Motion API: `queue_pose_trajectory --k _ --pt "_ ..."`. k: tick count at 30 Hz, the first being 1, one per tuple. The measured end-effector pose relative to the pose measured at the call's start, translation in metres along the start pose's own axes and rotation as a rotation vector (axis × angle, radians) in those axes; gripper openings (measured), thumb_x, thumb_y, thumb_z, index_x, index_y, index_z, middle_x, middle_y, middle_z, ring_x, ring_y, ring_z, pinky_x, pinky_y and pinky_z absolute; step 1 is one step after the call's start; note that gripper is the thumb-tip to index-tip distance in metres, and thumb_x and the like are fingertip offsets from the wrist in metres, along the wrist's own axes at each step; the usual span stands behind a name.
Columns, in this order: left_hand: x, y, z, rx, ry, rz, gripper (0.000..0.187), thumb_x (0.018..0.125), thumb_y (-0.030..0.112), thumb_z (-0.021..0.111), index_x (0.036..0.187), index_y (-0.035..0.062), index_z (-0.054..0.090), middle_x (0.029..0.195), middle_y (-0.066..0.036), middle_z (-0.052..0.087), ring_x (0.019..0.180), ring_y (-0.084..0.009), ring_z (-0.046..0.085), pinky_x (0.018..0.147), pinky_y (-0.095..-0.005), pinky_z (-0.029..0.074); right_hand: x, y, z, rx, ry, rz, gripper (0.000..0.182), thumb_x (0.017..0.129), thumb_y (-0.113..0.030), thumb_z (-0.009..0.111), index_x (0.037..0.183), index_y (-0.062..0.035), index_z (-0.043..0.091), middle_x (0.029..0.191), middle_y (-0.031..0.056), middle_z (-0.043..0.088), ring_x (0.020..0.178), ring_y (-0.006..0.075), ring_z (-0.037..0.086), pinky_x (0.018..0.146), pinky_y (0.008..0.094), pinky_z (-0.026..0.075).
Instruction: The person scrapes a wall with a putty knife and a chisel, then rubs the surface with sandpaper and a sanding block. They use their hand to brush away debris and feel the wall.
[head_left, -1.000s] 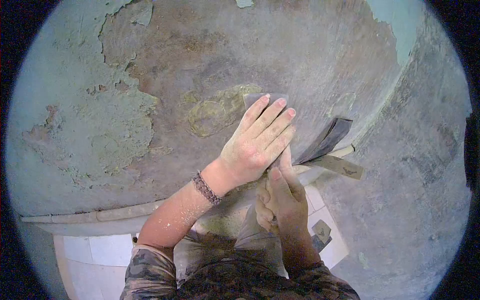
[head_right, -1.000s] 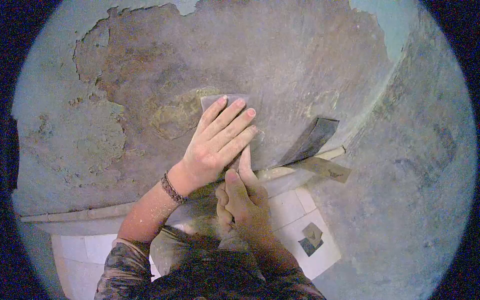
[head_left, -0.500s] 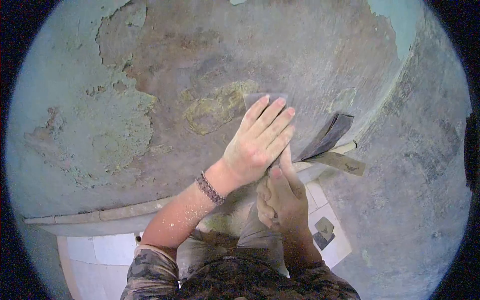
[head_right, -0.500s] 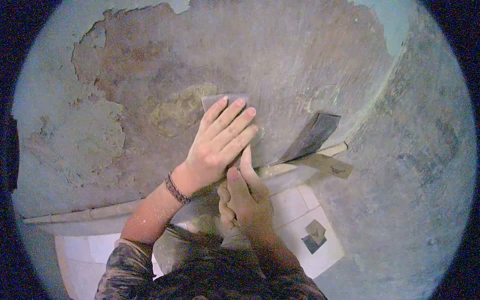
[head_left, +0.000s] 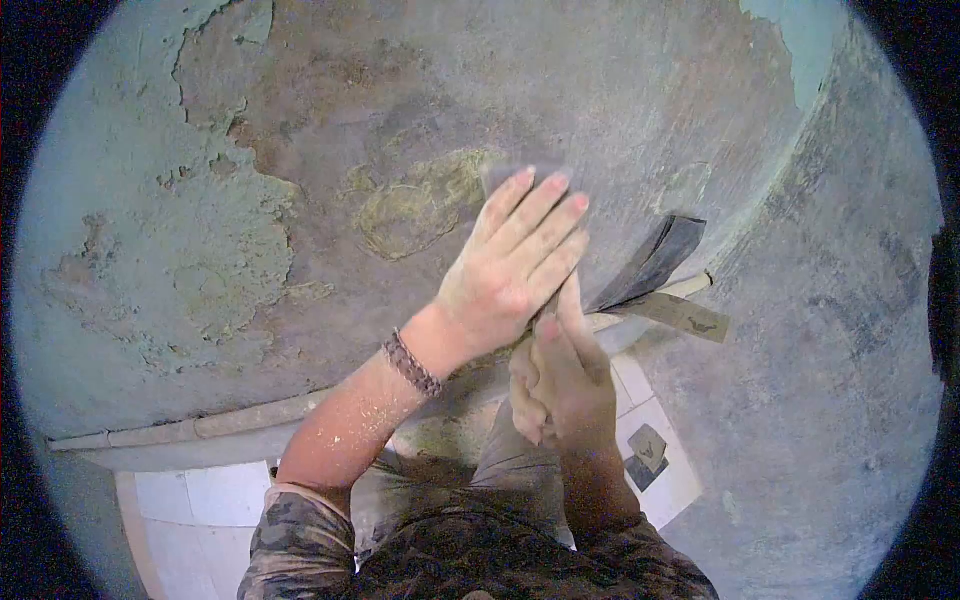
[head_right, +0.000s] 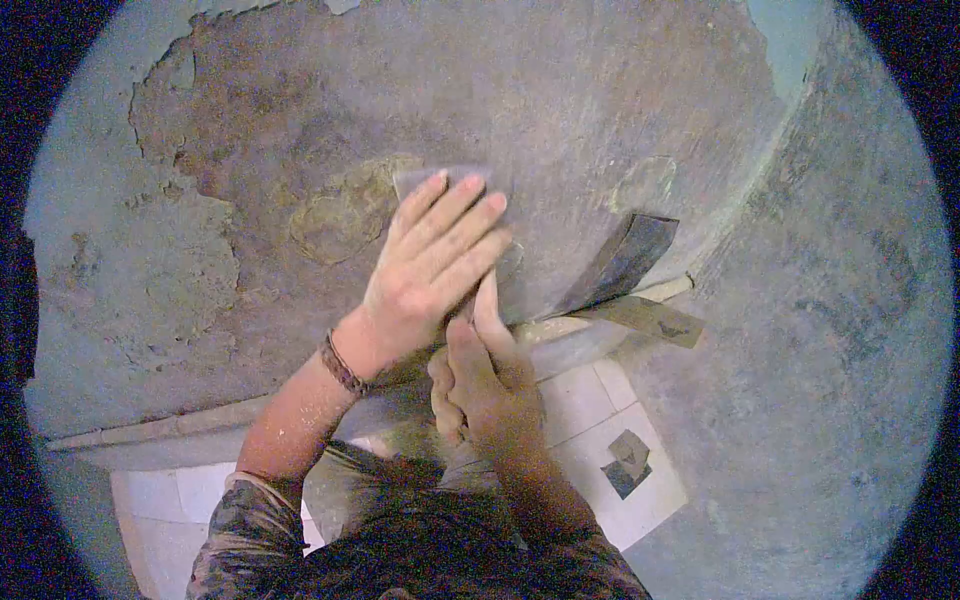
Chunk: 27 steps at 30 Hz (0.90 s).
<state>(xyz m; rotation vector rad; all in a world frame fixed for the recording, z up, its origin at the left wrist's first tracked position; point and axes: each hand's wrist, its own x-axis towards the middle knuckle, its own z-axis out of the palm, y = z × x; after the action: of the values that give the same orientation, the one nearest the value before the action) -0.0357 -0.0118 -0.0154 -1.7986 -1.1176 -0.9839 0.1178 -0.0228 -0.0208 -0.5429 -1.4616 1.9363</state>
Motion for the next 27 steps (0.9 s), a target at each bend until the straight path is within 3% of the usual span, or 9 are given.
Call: queue_pose_trajectory --k 7,9,14,27 --pt "-0.005 0.003 0.004 0.005 -0.006 -0.015 0.027 0.079 0.011 0.059 0.105 0.0034 0.065 0.125 -0.013 0.060 0.125 -0.0315 0.050 0.107 -0.0507 0.036 0.006 0.023 -0.007 0.082 0.035 -0.009 0.062 0.101 -0.022 0.036 0.150 -0.0007 0.005 0.060 0.0016 0.043 0.037 0.0076 0.036 0.034 0.0232 0.033" --pt "-0.008 0.001 0.005 0.029 -0.004 0.001 0.027 0.079 0.011 0.059 0.105 0.0037 0.065 0.125 -0.012 0.060 0.125 -0.0314 0.050 0.107 -0.0508 0.036 0.009 0.030 -0.013 0.001 -0.041 -0.110 0.062 0.101 -0.020 0.037 0.150 -0.0003 0.006 0.061 0.0019 0.044 0.039 0.0080 0.037 0.035 0.0236 0.034" --pt "-0.017 0.004 0.009 0.003 -0.053 -0.010 0.027 0.080 0.012 0.058 0.104 0.0038 0.065 0.125 -0.012 0.060 0.125 -0.0322 0.050 0.108 -0.0516 0.034 0.005 0.034 -0.009 0.141 0.029 0.013 0.062 0.100 -0.018 0.040 0.151 -0.0038 0.009 0.063 0.0027 0.045 0.042 0.0081 0.039 0.037 0.0234 0.035" --pt "-0.027 0.003 0.011 0.030 -0.107 0.015 0.027 0.083 0.015 0.055 0.106 0.0022 0.064 0.127 -0.014 0.058 0.125 -0.0337 0.050 0.108 -0.0518 0.033 0.005 0.046 -0.009 0.177 0.020 0.015 0.066 0.099 -0.026 0.043 0.152 -0.0085 0.008 0.064 0.0014 0.044 0.041 0.0074 0.037 0.036 0.0233 0.033"
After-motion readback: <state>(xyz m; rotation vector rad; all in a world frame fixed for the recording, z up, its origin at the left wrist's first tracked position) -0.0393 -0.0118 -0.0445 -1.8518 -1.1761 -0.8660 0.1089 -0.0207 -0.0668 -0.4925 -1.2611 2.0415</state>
